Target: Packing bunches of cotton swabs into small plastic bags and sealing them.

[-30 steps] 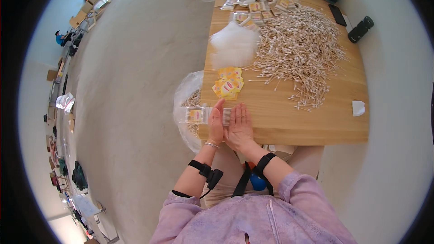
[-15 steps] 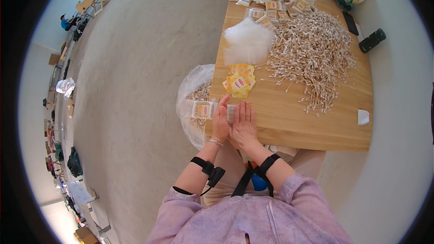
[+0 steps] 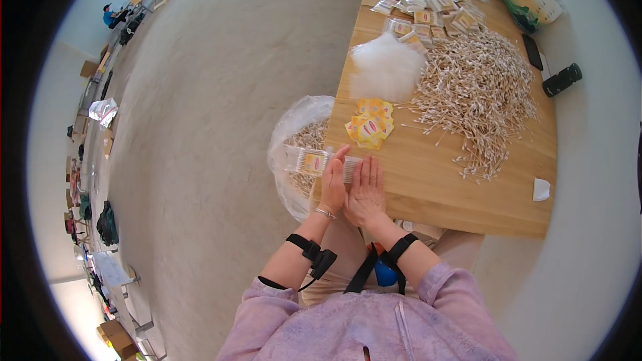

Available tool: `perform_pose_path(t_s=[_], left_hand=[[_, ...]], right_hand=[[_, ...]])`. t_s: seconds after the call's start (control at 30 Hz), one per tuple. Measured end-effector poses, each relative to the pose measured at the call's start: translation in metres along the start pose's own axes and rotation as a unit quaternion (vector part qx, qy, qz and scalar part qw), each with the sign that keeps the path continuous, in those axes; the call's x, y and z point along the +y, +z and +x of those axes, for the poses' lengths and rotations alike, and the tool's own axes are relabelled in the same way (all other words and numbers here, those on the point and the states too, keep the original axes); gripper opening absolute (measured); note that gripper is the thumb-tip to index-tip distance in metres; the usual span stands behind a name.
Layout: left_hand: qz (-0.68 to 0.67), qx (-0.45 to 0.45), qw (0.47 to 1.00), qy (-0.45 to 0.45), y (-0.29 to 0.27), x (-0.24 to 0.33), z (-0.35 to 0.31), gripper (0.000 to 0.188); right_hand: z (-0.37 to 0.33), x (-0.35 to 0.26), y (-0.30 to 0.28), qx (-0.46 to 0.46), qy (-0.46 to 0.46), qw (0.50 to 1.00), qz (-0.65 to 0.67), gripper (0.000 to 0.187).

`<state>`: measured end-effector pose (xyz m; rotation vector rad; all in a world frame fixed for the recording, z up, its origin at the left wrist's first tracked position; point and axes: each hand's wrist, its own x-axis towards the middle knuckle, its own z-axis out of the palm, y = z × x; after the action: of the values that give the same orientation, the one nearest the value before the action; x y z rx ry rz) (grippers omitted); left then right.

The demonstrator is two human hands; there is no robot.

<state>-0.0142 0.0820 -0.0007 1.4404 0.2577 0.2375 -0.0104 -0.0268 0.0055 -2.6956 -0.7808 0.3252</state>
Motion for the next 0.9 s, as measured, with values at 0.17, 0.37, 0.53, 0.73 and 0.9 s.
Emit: perform_pose_path(t_s=[0.17,0.37,0.53,0.73,0.9], left_hand=[[0.076,0.043,0.996,0.0,-0.01,0.0,0.006,0.054],[-0.014,0.052,0.999,0.006,-0.01,-0.007,0.007,0.054],[0.14,0.027,0.989,0.044,-0.011,0.001,0.007,0.05],[0.196,0.02,0.979,0.052,-0.009,0.015,0.003,0.038],[0.297,0.037,0.949,0.096,-0.038,0.027,0.011,0.036]], right_hand=[[0.011,-0.014,0.008,0.019,0.008,0.999,-0.033,0.08],[0.012,-0.013,0.006,0.003,0.017,1.0,0.01,0.081],[0.01,-0.009,0.009,0.02,-0.003,1.0,0.017,0.082],[0.011,-0.015,0.002,-0.032,0.007,0.999,-0.032,0.082],[0.009,-0.01,0.007,0.033,-0.005,0.999,0.02,0.085]])
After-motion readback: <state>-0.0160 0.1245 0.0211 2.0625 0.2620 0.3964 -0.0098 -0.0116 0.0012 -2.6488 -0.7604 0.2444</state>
